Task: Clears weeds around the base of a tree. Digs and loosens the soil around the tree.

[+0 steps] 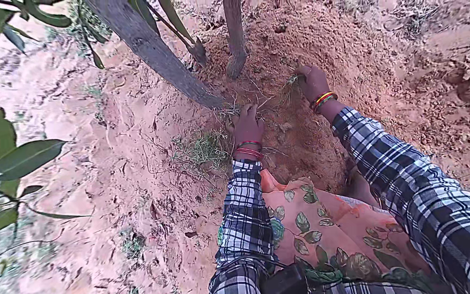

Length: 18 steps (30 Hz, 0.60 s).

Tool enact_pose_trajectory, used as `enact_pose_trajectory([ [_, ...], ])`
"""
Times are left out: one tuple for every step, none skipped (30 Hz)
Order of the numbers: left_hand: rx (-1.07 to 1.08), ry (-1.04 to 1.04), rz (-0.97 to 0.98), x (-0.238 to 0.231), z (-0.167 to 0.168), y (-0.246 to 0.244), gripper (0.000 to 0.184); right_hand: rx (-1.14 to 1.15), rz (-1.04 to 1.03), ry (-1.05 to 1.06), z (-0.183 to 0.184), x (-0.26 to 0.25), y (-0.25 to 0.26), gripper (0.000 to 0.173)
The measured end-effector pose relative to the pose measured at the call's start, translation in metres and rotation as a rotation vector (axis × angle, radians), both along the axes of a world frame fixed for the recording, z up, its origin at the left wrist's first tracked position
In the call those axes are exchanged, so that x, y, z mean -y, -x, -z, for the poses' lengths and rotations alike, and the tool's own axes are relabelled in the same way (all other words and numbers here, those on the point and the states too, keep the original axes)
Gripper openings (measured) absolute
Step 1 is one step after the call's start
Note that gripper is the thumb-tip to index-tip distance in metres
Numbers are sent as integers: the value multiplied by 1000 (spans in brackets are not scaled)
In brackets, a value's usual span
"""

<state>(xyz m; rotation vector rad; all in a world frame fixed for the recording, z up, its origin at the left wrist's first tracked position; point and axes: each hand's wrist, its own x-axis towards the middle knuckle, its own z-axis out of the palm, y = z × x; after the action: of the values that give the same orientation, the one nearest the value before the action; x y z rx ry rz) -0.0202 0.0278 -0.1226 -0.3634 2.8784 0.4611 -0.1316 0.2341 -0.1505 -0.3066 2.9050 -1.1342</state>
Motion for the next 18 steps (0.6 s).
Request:
enact_pose_trajectory([
  [2,8,-1,1,1,0,50,7,14,-45,7,3,11,41],
  [-4,11,-10,2,1,-1,49,31,20,-81,12,6,18,49],
  [-14,17,-22,2,1,-2,48,42,11,-117,15,7,21,52],
  [-27,26,-38,2,0,-4,47,51,-12,-146,17,6,21,50],
  [-36,26,-57,2,-1,-5,47,64,-46,-174,18,4,17,44],
  [-49,17,-79,2,-2,-4,44,78,-72,-185,17,-1,8,37],
  [-70,-1,-104,2,-4,-3,40,108,-96,-204,19,-9,-4,34],
  [-102,-33,-140,3,-6,-3,39,125,-108,-216,25,-19,-17,32],
  [-148,-77,-171,5,-8,-2,42,132,-102,-224,36,-32,-29,29],
  [-237,-132,-199,8,-8,-3,44,160,-79,-236,47,-47,-39,27],
  [-357,-183,-225,10,-7,-4,44,205,-39,-246,57,-62,-47,27],
  [-486,-213,-253,11,-6,-6,43,243,0,-244,65,-76,-52,27],
  [-598,-224,-276,11,-6,-8,42,254,19,-230,68,-85,-55,25],
  [-676,-231,-297,10,-8,-9,42,235,18,-212,66,-89,-55,24],
  [-699,-215,-318,8,-12,-10,50,181,3,-186,61,-86,-53,23],
  [-688,-180,-339,5,-14,-11,63,121,-29,-159,54,-78,-48,24],
  [-657,-136,-351,1,-14,-12,76,82,-69,-138,44,-65,-42,26],
  [-615,-87,-345,-3,-14,-13,82,61,-111,-138,34,-50,-35,31],
])
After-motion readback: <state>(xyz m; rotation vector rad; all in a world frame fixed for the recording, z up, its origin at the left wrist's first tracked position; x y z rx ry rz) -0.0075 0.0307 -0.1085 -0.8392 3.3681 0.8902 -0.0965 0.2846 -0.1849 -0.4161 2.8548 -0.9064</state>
